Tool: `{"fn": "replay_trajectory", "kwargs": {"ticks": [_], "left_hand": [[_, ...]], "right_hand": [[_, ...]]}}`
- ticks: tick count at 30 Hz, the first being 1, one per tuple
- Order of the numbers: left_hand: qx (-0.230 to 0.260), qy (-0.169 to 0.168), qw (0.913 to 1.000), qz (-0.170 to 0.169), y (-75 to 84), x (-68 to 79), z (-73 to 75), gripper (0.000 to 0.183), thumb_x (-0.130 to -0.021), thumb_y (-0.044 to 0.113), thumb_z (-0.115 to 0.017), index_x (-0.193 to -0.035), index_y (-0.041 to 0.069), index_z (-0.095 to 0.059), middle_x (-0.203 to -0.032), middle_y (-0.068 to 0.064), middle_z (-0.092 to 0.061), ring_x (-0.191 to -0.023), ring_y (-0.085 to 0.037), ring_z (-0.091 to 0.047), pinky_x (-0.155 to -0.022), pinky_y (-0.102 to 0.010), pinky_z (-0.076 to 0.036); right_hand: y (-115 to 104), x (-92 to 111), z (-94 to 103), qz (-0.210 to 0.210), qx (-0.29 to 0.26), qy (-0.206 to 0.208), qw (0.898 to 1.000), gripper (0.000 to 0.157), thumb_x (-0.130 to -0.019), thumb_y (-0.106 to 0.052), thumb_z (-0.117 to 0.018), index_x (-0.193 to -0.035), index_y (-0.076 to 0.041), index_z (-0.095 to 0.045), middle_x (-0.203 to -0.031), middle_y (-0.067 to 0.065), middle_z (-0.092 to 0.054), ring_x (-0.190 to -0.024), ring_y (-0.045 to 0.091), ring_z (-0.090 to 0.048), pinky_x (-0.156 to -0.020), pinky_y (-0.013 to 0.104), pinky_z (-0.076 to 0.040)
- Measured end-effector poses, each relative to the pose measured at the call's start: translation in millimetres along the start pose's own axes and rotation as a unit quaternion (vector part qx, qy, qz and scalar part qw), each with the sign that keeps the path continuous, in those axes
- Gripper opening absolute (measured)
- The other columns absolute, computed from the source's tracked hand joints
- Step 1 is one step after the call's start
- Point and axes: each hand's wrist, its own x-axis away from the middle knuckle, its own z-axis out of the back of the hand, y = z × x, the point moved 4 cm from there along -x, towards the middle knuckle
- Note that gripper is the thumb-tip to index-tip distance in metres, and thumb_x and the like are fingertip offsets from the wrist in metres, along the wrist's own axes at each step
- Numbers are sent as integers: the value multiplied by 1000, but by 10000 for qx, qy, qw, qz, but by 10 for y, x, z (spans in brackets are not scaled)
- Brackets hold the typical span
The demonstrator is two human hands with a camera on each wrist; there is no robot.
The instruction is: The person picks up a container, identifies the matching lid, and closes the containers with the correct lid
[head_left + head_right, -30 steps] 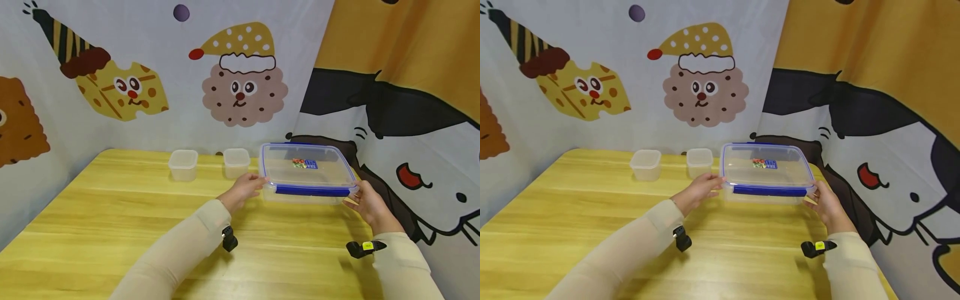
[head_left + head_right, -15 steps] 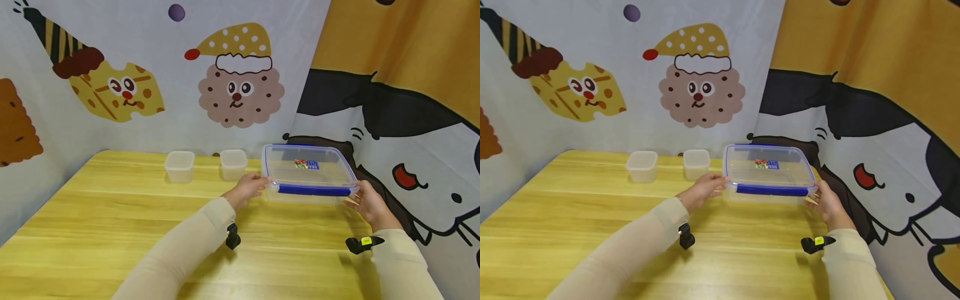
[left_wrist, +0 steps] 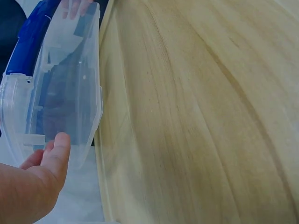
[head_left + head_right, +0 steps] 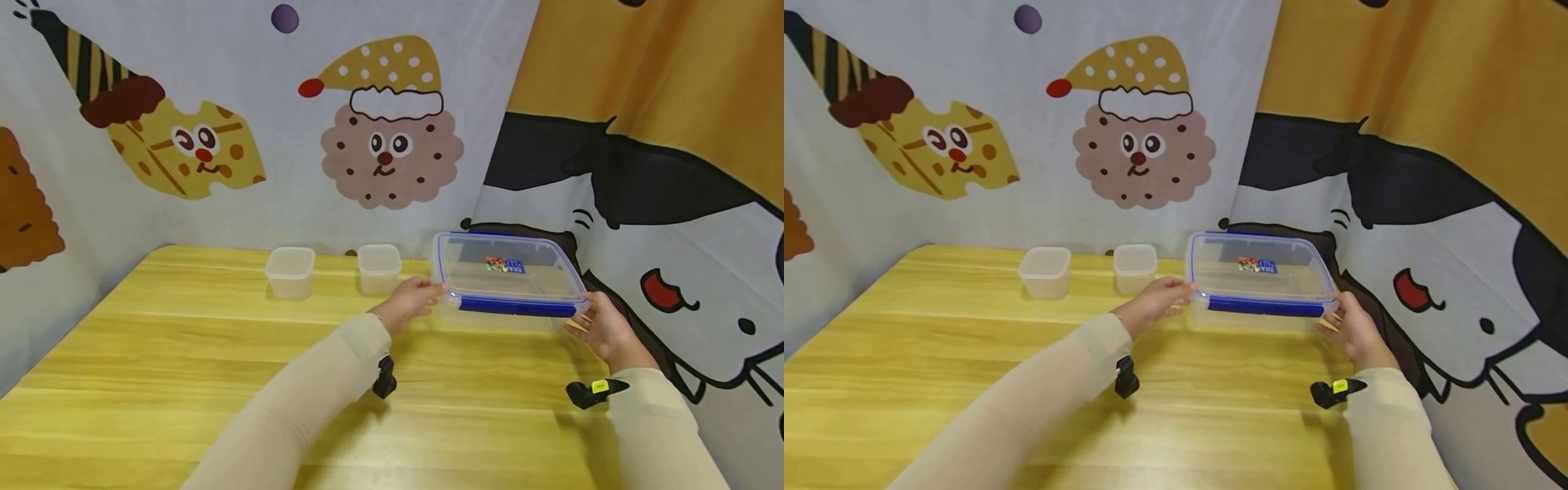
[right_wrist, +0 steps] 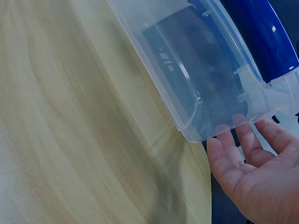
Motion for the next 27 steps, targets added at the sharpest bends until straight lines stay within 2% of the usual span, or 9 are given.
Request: {"fn": "replay_trajectory", "kwargs": {"ticks": [3,6,10,13,22,27], "left_hand": [[12,43,10000,20,-2,-15,-25,60,-91,32,-68,-136,-1,-46,-132,-15,-53,-119,-31,-53,-102,-42,-45],[-50,79,9999,89,-12,-38,-45,60,-91,33,-68,-135,-1,-46,-130,-14,-55,-118,-30,-54,-102,-41,-45],[-126,121,9997,182,-37,-73,-62,57,-91,33,-69,-133,0,-48,-126,-12,-58,-117,-29,-55,-102,-41,-46],[-102,139,9996,205,-55,-95,-69,58,-90,33,-69,-133,0,-48,-127,-12,-57,-118,-29,-55,-102,-41,-46],[-72,124,9997,205,-51,-146,-82,66,-90,35,-69,-139,-1,-43,-133,-14,-54,-120,-30,-54,-102,-40,-45],[-127,43,9998,153,-45,-170,-112,66,-91,35,-68,-139,-2,-42,-134,-15,-53,-119,-30,-54,-102,-40,-45]], "right_hand": [[1,-15,19,-38,27,55,10000,16,-100,-38,-48,-104,-23,-52,-88,-16,-63,-84,5,-63,-72,27,-54],[13,-32,41,-105,3,56,9999,16,-100,-38,-47,-100,-24,-54,-87,-15,-64,-83,5,-63,-72,27,-54],[48,-56,67,-252,-69,34,9997,23,-100,-39,-46,-88,-25,-60,-85,-14,-64,-82,6,-62,-72,28,-54],[74,-79,80,-358,-64,64,9993,24,-99,-40,-47,-87,-24,-60,-86,-14,-64,-84,6,-62,-74,28,-52],[92,-132,108,-495,-62,117,9987,20,-98,-43,-51,-105,-25,-52,-89,-14,-63,-87,7,-61,-89,35,-44],[92,-150,137,-554,-141,139,9983,21,-97,-43,-51,-109,-25,-50,-87,-14,-64,-85,7,-62,-81,31,-48]]}}
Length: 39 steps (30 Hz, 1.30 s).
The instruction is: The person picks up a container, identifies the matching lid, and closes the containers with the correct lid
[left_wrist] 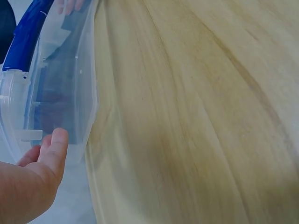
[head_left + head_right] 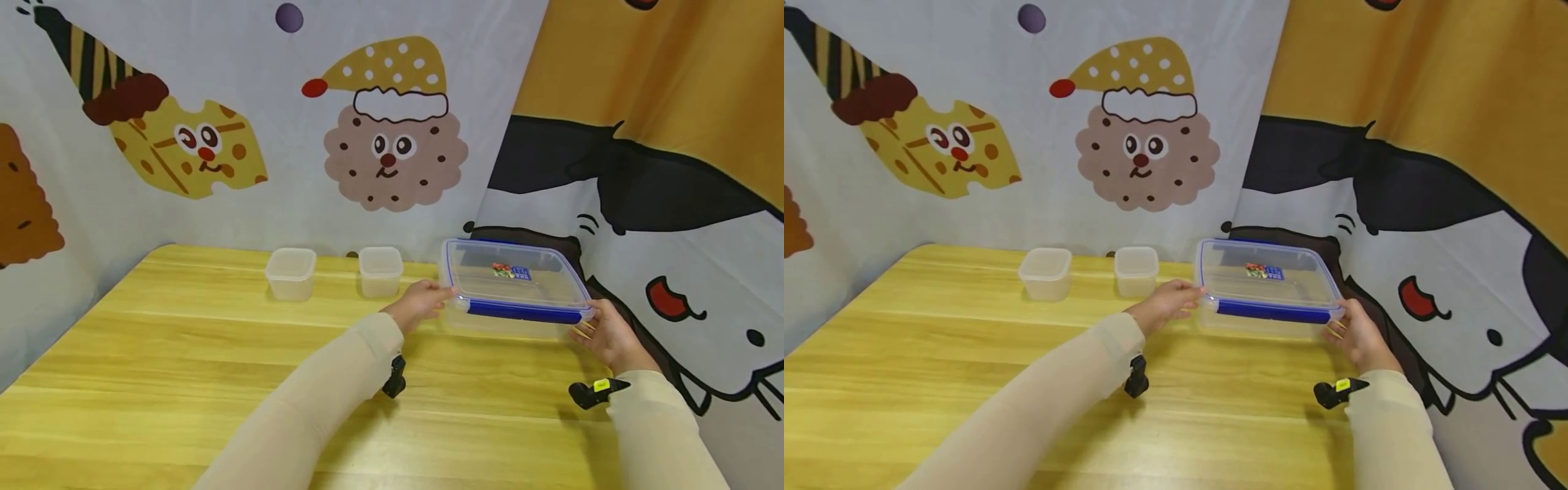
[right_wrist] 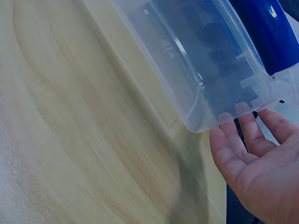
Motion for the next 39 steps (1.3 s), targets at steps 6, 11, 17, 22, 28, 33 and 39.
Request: {"fn": "replay_trajectory", "kwargs": {"ticks": [6,11,17,22,28,33,39], "left_hand": [[-48,43,10000,-25,-14,-36,-18,63,-91,36,-68,-137,-1,-44,-131,-14,-54,-116,-28,-56,-102,-41,-46],[12,72,10000,-20,-30,-68,-29,67,-91,36,-68,-139,-2,-42,-134,-15,-53,-116,-28,-56,-102,-42,-46],[181,78,9998,-40,-43,-100,-47,67,-92,33,-67,-141,-4,-40,-136,-17,-51,-119,-31,-54,-104,-44,-43],[222,73,9997,-47,-68,-108,-71,63,-92,32,-67,-137,-4,-43,-133,-17,-53,-119,-32,-54,-104,-44,-44],[148,101,9998,-27,-83,-98,-103,64,-92,34,-67,-138,-3,-43,-135,-17,-52,-120,-32,-55,-102,-43,-46],[57,104,9999,13,-75,-90,-122,67,-93,35,-65,-141,-3,-40,-139,-18,-49,-123,-32,-53,-103,-43,-45],[-219,49,9997,43,-76,-65,-116,68,-95,40,-61,-144,-1,-38,-140,-20,-49,-124,-35,-52,-104,-45,-43]], "right_hand": [[4,-31,14,-24,106,109,9999,30,-96,-46,-51,-116,-24,-45,-86,-15,-63,-84,7,-61,-85,33,-45],[-4,-61,20,12,127,115,9999,31,-97,-47,-50,-116,-24,-44,-86,-15,-62,-85,7,-59,-87,33,-44],[-2,-97,23,50,216,191,9996,29,-97,-47,-48,-114,-24,-45,-86,-16,-61,-86,7,-57,-89,35,-44],[9,-91,22,65,221,221,9995,28,-98,-46,-46,-115,-23,-45,-84,-16,-62,-84,6,-59,-92,37,-42],[30,-70,40,74,159,278,9995,24,-98,-46,-47,-111,-25,-48,-84,-15,-63,-82,6,-61,-83,32,-44],[44,-78,47,91,128,228,9996,25,-98,-48,-48,-109,-26,-50,-84,-15,-64,-83,5,-60,-83,32,-43],[69,-116,30,134,302,479,9983,41,-95,-54,-50,-127,-29,-42,-103,-10,-60,-100,9,-56,-93,35,-47]]}}
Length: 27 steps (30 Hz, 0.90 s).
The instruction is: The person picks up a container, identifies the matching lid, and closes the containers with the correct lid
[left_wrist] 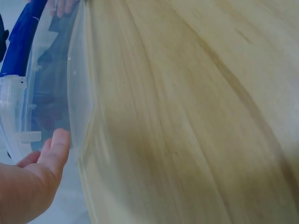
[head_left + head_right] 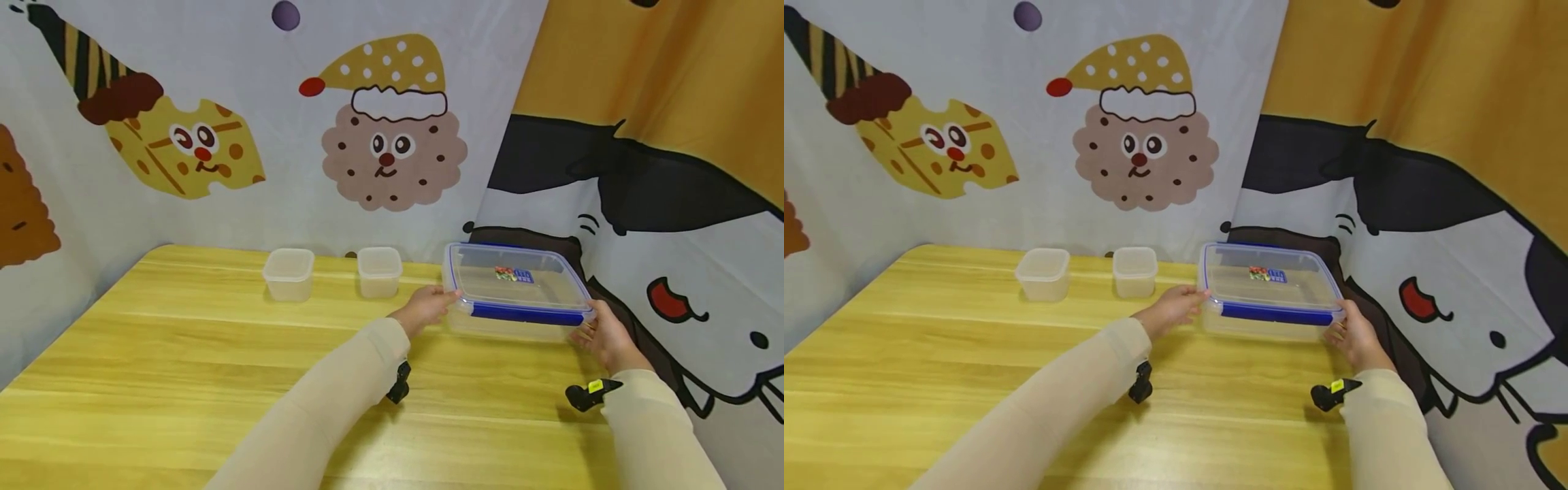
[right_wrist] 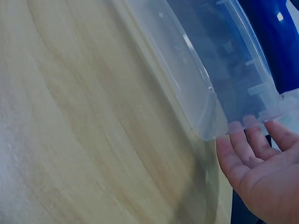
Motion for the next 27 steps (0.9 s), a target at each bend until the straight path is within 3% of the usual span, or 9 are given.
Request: {"fn": "replay_trajectory", "kwargs": {"ticks": [2,4,6,7,12,17,21,27], "left_hand": [[-192,39,9998,-15,1,11,22,68,-95,41,-60,-145,2,-38,-141,-18,-48,-123,-36,-53,-104,-46,-43],[-420,112,9990,-85,5,25,48,66,-95,41,-59,-146,4,-39,-141,-17,-49,-121,-36,-54,-103,-46,-44],[-671,201,9974,-161,10,39,72,63,-96,41,-59,-145,7,-41,-141,-15,-49,-121,-34,-54,-102,-45,-45],[-785,248,9963,-229,13,45,87,61,-95,40,-59,-144,8,-42,-141,-15,-49,-120,-33,-54,-101,-45,-45],[-984,366,9928,-573,46,88,169,57,-93,35,-64,-141,7,-47,-132,-14,-56,-117,-30,-55,-97,-43,-48],[-1247,267,9878,-895,115,188,316,56,-93,30,-65,-141,8,-47,-126,-11,-59,-114,-27,-56,-96,-41,-48],[-1333,281,9853,-1026,175,286,458,54,-94,31,-64,-142,11,-47,-128,-8,-57,-118,-26,-54,-97,-42,-47],[-1153,434,9864,-1087,230,443,629,55,-95,33,-63,-143,13,-46,-130,-6,-56,-122,-26,-51,-99,-45,-46]], "right_hand": [[-18,-8,-16,116,202,147,9996,58,-95,-55,-48,-144,-28,-31,-134,4,-50,-125,19,-47,-108,42,-38],[-45,3,-31,297,414,380,9980,74,-96,-54,-47,-155,-23,-14,-157,9,-21,-143,27,-22,-117,47,-20],[-87,37,-48,557,643,586,9947,80,-98,-50,-46,-156,-16,-3,-162,4,4,-147,29,0,-118,51,-14],[-110,57,-52,708,817,693,9917,80,-98,-48,-45,-156,-13,-1,-162,5,7,-147,31,2,-118,52,-13],[-217,199,-98,1221,1783,1358,9669,78,-99,-45,-43,-156,-10,-3,-161,14,-1,-146,38,-8,-116,55,-17],[-309,317,-171,1594,2326,1729,9437,74,-99,-39,-44,-156,-8,-8,-160,17,-10,-145,38,-14,-115,54,-20],[-350,428,-238,1833,2448,1773,9354,70,-100,-35,-44,-155,-7,-11,-159,17,-14,-145,35,-16,-115,53,-22],[-341,586,-352,1952,2515,1691,9328,68,-100,-33,-43,-155,-8,-12,-159,17,-17,-144,36,-19,-114,53,-25]]}}
